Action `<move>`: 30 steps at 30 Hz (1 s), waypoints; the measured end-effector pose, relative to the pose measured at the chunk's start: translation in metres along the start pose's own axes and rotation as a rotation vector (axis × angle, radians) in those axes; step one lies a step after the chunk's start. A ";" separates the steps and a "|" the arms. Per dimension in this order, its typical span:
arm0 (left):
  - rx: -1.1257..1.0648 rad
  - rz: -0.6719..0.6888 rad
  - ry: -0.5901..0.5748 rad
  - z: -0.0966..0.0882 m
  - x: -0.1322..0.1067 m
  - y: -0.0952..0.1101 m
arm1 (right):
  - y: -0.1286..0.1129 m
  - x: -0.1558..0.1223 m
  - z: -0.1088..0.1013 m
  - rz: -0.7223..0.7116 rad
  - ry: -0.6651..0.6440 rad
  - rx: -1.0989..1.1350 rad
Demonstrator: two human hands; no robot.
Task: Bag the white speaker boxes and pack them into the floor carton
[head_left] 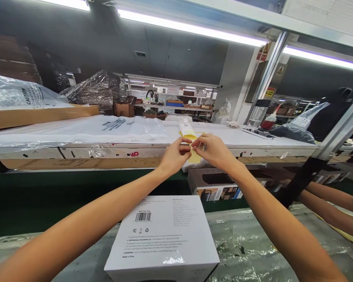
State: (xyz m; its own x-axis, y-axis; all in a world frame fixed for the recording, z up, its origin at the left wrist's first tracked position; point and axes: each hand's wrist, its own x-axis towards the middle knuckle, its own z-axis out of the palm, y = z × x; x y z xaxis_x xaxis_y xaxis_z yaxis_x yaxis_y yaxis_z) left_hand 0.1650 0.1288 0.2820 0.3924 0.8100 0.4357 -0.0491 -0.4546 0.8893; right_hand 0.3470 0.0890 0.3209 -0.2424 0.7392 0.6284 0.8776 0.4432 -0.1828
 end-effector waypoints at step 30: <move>-0.049 -0.001 -0.280 -0.116 -0.200 -0.039 | -0.166 -0.069 0.001 0.178 -0.815 0.281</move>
State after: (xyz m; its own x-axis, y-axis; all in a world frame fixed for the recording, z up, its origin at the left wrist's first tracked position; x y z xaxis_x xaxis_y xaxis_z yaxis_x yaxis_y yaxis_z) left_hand -0.0179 0.0269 0.1762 0.6308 0.6733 0.3857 -0.0899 -0.4303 0.8982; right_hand 0.2181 -0.0353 0.3070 -0.4258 0.8936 -0.1424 0.8222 0.3163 -0.4731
